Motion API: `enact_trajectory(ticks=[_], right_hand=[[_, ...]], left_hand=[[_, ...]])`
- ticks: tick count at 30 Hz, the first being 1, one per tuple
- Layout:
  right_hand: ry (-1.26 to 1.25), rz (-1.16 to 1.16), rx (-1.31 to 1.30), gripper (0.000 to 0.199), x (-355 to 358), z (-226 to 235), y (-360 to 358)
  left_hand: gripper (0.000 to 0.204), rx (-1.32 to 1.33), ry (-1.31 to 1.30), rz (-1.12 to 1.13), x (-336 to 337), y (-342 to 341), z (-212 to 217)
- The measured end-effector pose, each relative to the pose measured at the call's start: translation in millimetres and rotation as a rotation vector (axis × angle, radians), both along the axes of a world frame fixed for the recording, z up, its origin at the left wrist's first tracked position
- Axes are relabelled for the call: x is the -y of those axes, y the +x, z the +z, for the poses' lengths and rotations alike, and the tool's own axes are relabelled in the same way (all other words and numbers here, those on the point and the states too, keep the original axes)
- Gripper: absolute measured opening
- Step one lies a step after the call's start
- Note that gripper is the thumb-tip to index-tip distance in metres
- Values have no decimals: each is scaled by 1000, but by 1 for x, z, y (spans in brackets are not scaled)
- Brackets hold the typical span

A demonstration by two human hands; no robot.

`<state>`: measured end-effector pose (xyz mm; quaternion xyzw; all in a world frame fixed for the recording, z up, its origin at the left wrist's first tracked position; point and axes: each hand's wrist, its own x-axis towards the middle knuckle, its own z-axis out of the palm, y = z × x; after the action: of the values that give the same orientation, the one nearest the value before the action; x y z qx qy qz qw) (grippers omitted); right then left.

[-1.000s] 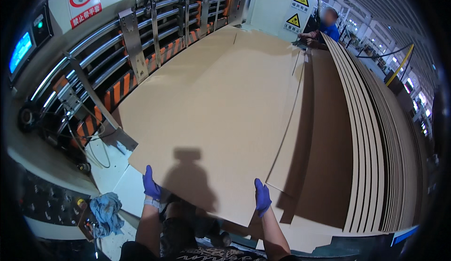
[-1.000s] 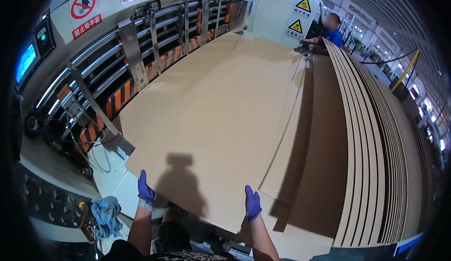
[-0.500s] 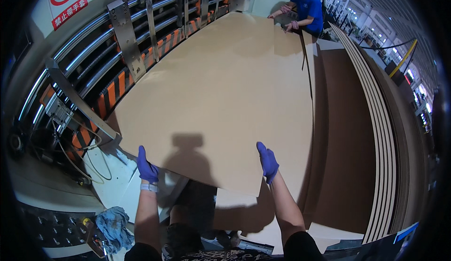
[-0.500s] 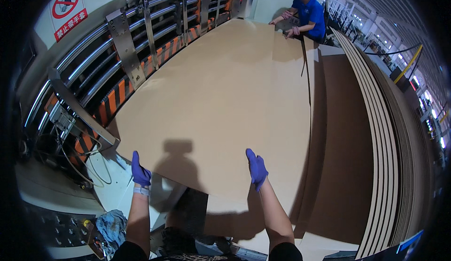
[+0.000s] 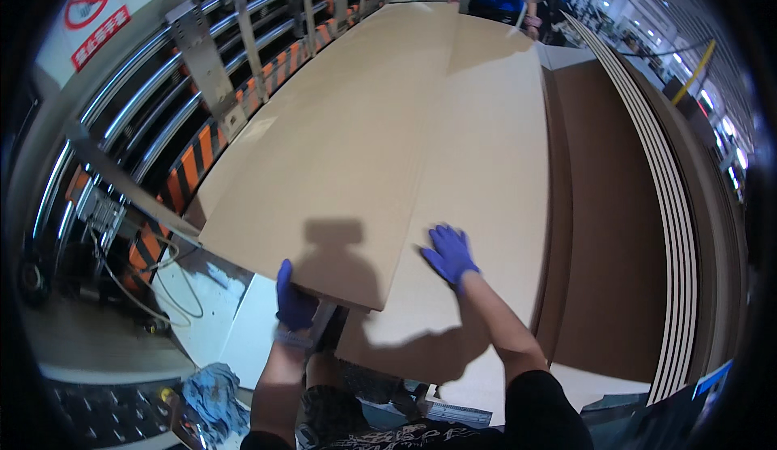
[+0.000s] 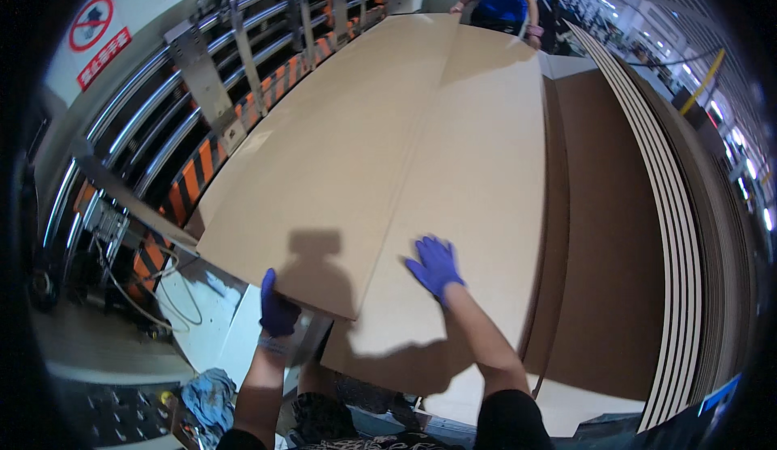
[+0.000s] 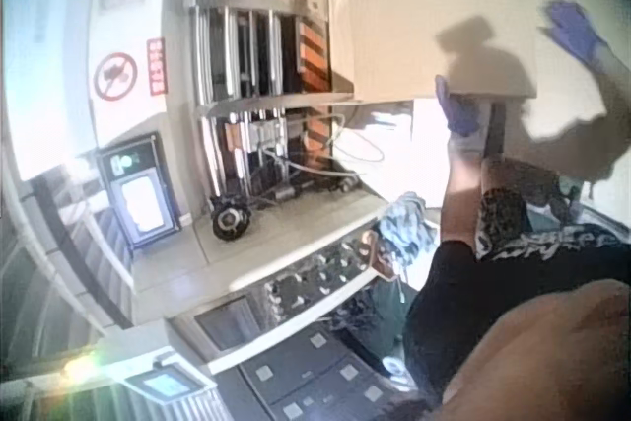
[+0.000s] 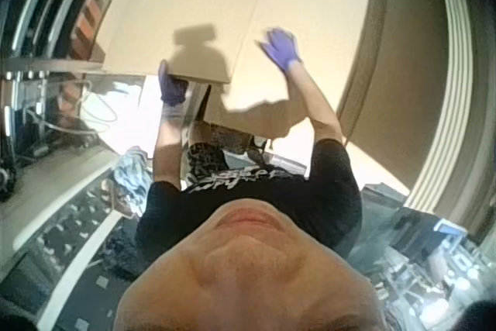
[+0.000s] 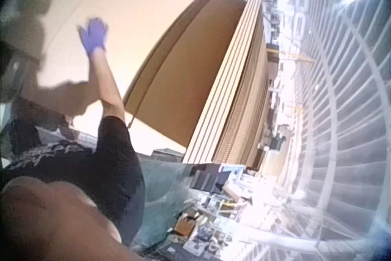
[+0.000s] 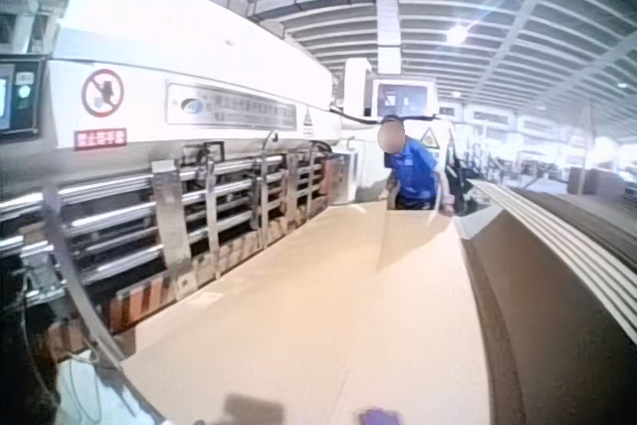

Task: The person picks up cardboard sheets from a stack and feeds them into a processing machine while a co-worker assists from the other side, and they press buttons on a control panel.

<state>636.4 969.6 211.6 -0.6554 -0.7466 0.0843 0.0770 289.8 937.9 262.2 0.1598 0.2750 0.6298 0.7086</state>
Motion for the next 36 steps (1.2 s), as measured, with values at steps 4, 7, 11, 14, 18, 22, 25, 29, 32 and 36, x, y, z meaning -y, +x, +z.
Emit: enact_trajectory(ticks=[4, 7, 11, 14, 18, 22, 25, 29, 32, 36], right_hand=[[69, 34, 13, 61, 71, -14, 78], [0, -110, 77, 60, 119, -6, 122], [102, -334, 46, 56, 183, -31, 182], [-229, -573, -149, 54, 159, -22, 195], [-6, -351, -1623, 82, 68, 123, -13], [232, -76, -1564, 64, -3, 182, -105], [-105, -268, -1886, 55, -31, 196, -198], [136, 106, -1373, 61, -65, 78, -257], [-68, -427, -1779, 66, -86, 6, -313], [-297, -303, -1673, 80, -80, -44, -307]], left_hand=[[45, 109, -99, 31, -11, -10, -61], [35, 155, -134, 74, -24, -21, -63], [26, 290, -167, 140, -22, 2, -49], [34, -649, 350, 248, -18, 30, -20], [56, -1367, 627, 538, -21, 13, 84], [54, -1486, 892, 648, -57, -18, 95], [58, -1202, 887, 683, -72, -73, 76], [53, -1041, 293, 414, -105, -137, -8], [56, -27, 137, 216, -105, -130, -40], [58, -298, -19, 417, -92, -124, -118]])
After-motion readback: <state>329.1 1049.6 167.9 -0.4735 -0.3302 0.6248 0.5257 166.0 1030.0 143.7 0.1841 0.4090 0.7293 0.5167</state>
